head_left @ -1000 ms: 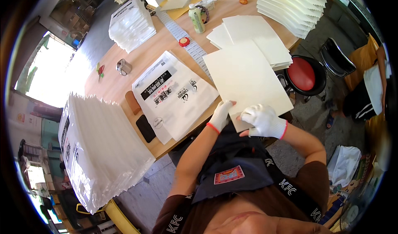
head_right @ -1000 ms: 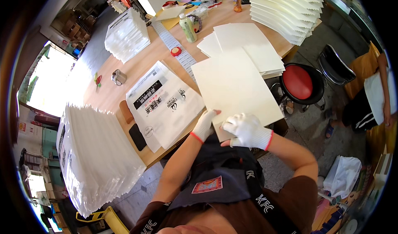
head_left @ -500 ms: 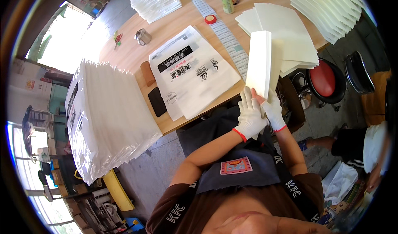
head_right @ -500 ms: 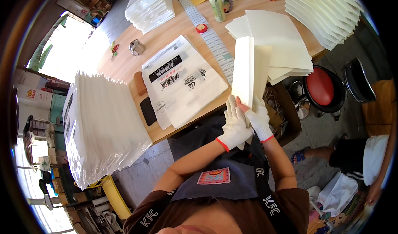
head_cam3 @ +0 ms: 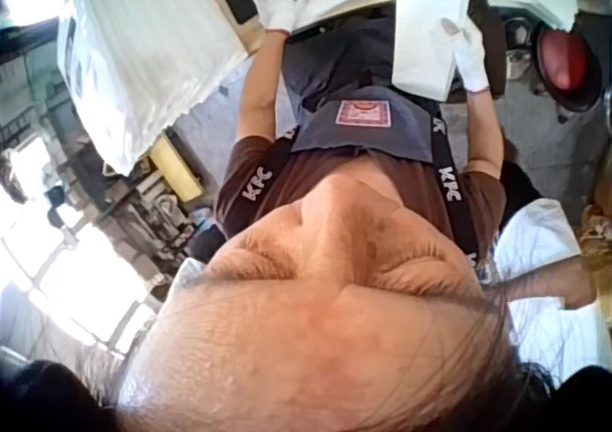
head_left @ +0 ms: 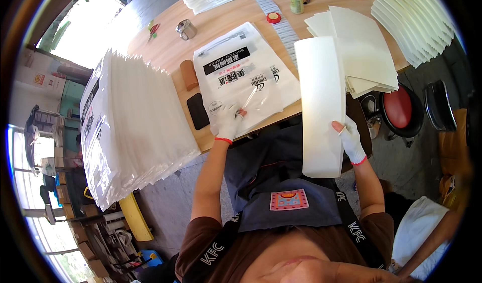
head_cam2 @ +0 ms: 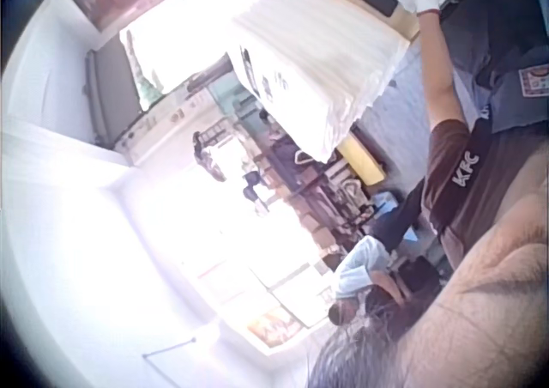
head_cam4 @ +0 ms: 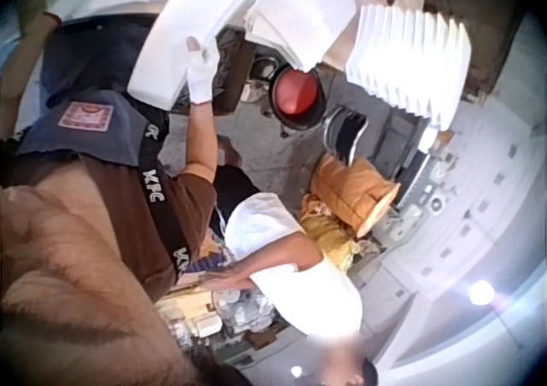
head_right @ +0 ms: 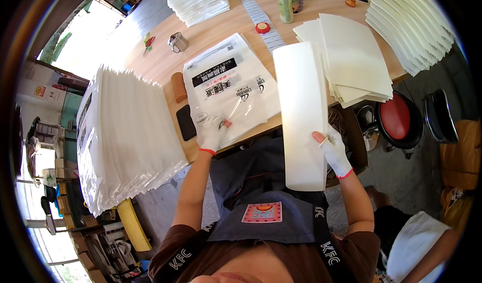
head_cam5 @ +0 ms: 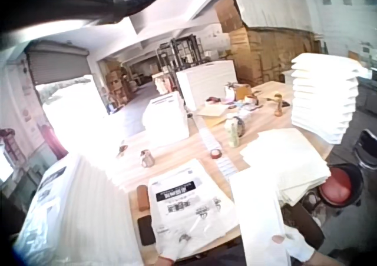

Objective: The person repeatedly picks up white sheets of paper and places them into white plastic bags on a table. They fold the top of each bag closed after inserting the paper and stack the completed packages. Other people are visible in the background.

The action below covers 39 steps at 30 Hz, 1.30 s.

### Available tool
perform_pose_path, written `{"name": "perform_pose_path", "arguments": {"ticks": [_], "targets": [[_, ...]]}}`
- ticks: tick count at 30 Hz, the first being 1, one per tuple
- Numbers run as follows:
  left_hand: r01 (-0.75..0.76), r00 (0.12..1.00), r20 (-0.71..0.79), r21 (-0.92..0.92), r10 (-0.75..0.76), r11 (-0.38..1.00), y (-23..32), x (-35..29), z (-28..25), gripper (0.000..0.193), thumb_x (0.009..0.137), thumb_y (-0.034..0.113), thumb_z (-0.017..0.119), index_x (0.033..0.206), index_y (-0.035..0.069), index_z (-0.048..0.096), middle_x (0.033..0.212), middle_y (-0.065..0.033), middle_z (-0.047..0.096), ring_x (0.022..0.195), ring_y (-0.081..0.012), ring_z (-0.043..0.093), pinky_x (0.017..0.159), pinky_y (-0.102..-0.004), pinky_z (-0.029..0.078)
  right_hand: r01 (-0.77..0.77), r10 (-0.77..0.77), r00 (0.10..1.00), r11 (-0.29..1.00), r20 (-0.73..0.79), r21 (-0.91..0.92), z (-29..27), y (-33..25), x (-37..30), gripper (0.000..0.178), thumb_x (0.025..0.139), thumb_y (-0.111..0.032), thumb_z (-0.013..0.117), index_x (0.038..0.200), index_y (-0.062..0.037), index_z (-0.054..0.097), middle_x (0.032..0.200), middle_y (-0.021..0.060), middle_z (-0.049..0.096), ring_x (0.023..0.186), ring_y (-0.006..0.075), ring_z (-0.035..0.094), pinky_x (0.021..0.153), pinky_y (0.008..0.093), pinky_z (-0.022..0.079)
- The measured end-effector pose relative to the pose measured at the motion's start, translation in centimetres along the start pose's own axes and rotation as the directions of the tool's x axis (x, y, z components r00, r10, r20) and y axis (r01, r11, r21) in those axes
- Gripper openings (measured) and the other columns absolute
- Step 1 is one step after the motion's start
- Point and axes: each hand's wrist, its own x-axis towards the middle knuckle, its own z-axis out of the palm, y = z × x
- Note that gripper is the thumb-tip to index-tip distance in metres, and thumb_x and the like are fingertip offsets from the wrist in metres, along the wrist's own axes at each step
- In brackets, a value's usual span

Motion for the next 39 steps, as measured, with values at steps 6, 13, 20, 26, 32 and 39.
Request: {"name": "perform_pose_path", "arguments": {"ticks": [6,13,20,26,32,39], "targets": [[0.034,0.98,0.196,-0.283,0.023,0.959,-2.9,3.5,-1.3,0.013,0.084,0.016,0.062,0.088,0.004,0.066,0.092,-0.0121,0.066,0.086,-0.027,0.062,0.077,-0.0352,0.049,0.412,-0.201,0.91,0.544,0.363,-0.731,3.7,-2.2,1.3,0.048,0.087,-0.027,0.063,0.126,0.0001,0.053,0.117,0.0183,0.061,0.094,0.0269,0.065,0.081,0.0334,0.051],[0.229,0.97,0.171,-0.885,-0.174,0.405,1.2,9.4,-10.2,0.025,0.093,0.007,0.052,0.115,0.007,0.062,0.086,-0.0013,0.061,0.074,-0.009,0.054,0.071,-0.0249,0.048,0.363,0.093,0.918,0.203,0.387,-0.909,7.9,-4.2,3.6,0.028,0.085,-0.033,0.06,0.093,-0.0052,0.058,0.103,0.0129,0.059,0.084,0.0351,0.063,0.073,0.0465,0.051],[0.414,0.908,0.392,-0.895,-0.151,0.166,0.6,9.1,-6.7,0.028,0.095,0.01,0.053,0.123,0.006,0.058,0.1,-0.0017,0.063,0.076,-0.0052,0.054,0.065,-0.0203,0.045,0.194,0.209,0.935,0.372,0.286,-0.908,4.4,-7.6,2.5,0.038,0.086,-0.033,0.058,0.11,-0.0043,0.065,0.1,0.0173,0.064,0.087,0.0342,0.064,0.074,0.0405,0.05],[0.335,0.93,0.367,-0.852,0.003,0.402,3.6,5.1,4.9,0.037,0.082,-0.004,0.048,0.115,0.004,0.062,0.092,-0.0043,0.063,0.074,-0.0132,0.059,0.065,-0.0275,0.05,0.283,-0.068,0.94,0.705,0.335,-0.65,3.2,-8.8,-0.5,0.036,0.085,-0.025,0.062,0.116,-0.0063,0.064,0.11,0.0135,0.063,0.089,0.0265,0.065,0.076,0.0322,0.05],[0.188,0.874,0.323,-0.913,-0.363,-0.361,6.1,8.9,-3.5,0.032,0.089,0.004,0.058,0.121,0.003,0.058,0.09,-0.0072,0.066,0.06,-0.0121,0.057,0.055,-0.0269,0.048,0.359,0.007,0.922,0.362,0.388,-0.86,5.8,-6.5,1.9,0.035,0.087,-0.033,0.059,0.108,-0.0047,0.064,0.111,0.016,0.06,0.089,0.0358,0.063,0.076,0.0422,0.051],[0.136,0.984,0.088,-0.935,-0.158,0.328,2.6,9.5,-9.8,0.028,0.094,0.004,0.049,0.12,0.003,0.06,0.081,0.0008,0.058,0.057,-0.0067,0.047,0.059,-0.0224,0.045,0.35,0.247,0.907,0.014,0.342,-0.937,8.7,-6.4,5.0,0.034,0.089,-0.035,0.053,0.096,-0.0037,0.063,0.104,0.0161,0.06,0.085,0.0341,0.065,0.072,0.0463,0.052]]}}
